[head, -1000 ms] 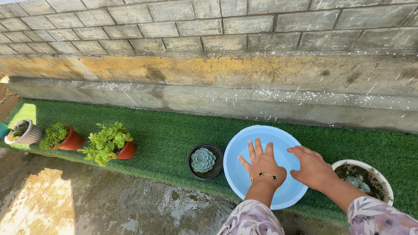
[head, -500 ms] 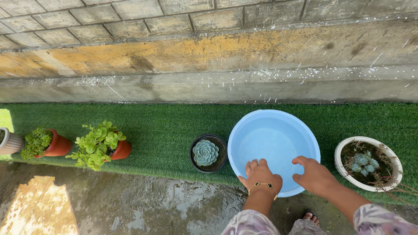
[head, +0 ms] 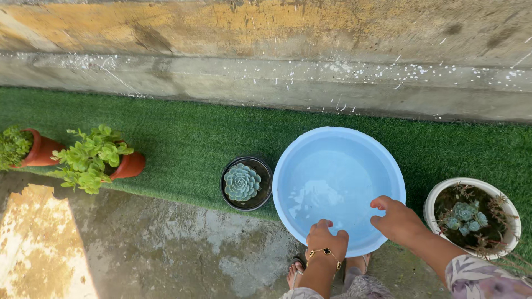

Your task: The person carries a bucket of water through an outdoor area and pours water by hand onto several rose bushes and potted plants.

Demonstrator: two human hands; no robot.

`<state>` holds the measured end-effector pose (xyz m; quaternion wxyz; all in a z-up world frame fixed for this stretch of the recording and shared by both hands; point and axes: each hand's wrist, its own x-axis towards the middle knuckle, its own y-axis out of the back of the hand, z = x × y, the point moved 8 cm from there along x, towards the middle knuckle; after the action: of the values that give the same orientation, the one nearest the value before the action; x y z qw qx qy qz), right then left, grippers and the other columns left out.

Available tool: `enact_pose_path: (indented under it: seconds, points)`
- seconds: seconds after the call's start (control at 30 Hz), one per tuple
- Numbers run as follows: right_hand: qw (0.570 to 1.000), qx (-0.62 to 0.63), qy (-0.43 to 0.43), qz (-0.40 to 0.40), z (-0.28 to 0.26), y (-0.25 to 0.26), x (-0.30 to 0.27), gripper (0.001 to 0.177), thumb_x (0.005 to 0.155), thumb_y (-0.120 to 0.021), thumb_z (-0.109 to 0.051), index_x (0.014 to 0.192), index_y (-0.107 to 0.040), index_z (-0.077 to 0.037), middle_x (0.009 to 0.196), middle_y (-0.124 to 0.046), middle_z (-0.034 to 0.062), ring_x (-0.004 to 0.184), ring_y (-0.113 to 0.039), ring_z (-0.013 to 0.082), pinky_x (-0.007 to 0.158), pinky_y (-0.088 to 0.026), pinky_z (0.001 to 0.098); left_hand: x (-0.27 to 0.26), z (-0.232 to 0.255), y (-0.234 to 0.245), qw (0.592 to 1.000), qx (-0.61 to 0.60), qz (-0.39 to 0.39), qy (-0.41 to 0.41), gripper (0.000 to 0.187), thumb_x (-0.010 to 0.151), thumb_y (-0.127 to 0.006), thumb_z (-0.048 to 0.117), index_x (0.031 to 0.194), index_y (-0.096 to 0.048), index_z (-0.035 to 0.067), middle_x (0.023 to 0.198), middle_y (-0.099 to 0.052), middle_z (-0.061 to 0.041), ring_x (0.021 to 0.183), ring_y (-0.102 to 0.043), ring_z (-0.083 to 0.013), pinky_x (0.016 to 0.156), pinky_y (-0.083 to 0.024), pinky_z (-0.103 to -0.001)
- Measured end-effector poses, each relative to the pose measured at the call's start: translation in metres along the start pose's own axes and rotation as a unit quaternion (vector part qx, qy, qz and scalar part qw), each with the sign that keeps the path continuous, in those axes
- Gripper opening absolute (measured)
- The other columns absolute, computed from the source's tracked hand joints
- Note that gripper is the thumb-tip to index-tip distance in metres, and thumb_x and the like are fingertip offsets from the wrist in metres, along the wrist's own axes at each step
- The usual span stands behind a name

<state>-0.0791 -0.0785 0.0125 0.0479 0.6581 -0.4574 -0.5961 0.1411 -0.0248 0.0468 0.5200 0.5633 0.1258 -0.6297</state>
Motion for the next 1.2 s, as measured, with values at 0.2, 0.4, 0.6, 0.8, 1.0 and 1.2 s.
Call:
enact_pose_path:
  seconds: [0.2,0.4,0.6,0.8,1.0,1.2]
  points:
    - [0.997,-0.032,0.066,0.002,-0.008,0.027,0.046,0.051,0.086,-0.071,-0.026,0.136,-0.063,-0.016,0.142,-0.063,0.0083,0.132,-0.06,0.0281,0.108,-0.05,0.0431,0.032,0.009,-0.022,0.997,-0.049,0.05,0.01,0.051,0.085,-0.064,0.033,0.134,-0.059,0.019,0.146,-0.052,-0.002,0.136,-0.049,-0.0266,0.11,-0.043,-0.05]
    - [0.989,-0.134,0.063,-0.018,-0.028,0.039,0.094,0.056,0.088,-0.069,-0.026,0.142,-0.059,-0.017,0.148,-0.058,0.0099,0.128,-0.063,0.0318,0.106,-0.051,0.0463,0.074,-0.011,-0.065,0.973,-0.194,0.1,0.077,0.055,0.085,-0.065,0.027,0.136,-0.056,0.01,0.141,-0.054,-0.015,0.125,-0.06,-0.0321,0.106,-0.05,-0.042]
    - [0.972,-0.203,0.12,-0.01,-0.07,0.028,0.131,0.068,0.086,-0.07,-0.025,0.15,-0.049,-0.021,0.155,-0.045,0.0116,0.132,-0.056,0.0341,0.107,-0.049,0.0476,0.064,-0.017,-0.1,0.925,-0.288,0.119,0.216,0.065,0.087,-0.067,0.023,0.146,-0.041,0.012,0.153,-0.041,-0.009,0.135,-0.049,-0.0291,0.11,-0.045,-0.04]
    - [0.944,-0.172,0.231,0.163,-0.104,0.043,0.164,0.078,0.083,-0.072,-0.027,0.154,-0.042,-0.017,0.158,-0.041,0.0118,0.146,-0.032,0.0361,0.112,-0.032,0.0581,0.075,0.034,-0.028,0.968,-0.03,0.249,-0.03,0.069,0.086,-0.061,0.009,0.15,-0.034,0.007,0.163,-0.02,-0.015,0.151,-0.017,-0.0304,0.122,-0.01,-0.05]
    - [0.924,-0.137,0.218,0.282,-0.065,0.037,0.151,0.092,0.079,-0.073,-0.025,0.162,-0.036,-0.013,0.164,-0.029,0.0149,0.146,-0.028,0.0408,0.111,-0.027,0.0605,0.126,0.032,0.062,0.923,0.081,0.376,0.01,0.08,0.083,-0.056,0.007,0.157,-0.029,0.013,0.169,-0.017,-0.01,0.153,-0.015,-0.0273,0.118,-0.009,-0.06]
    - [0.866,-0.28,0.147,0.388,0.005,0.035,0.107,0.091,0.08,-0.077,-0.027,0.157,-0.035,-0.001,0.16,-0.03,0.0193,0.144,-0.032,0.0397,0.115,-0.031,0.0519,0.141,-0.011,0.083,0.958,0.021,0.259,0.123,0.089,0.09,-0.065,0.021,0.16,-0.011,0.029,0.162,-0.026,0.001,0.147,-0.028,-0.023,0.112,-0.03,-0.058]
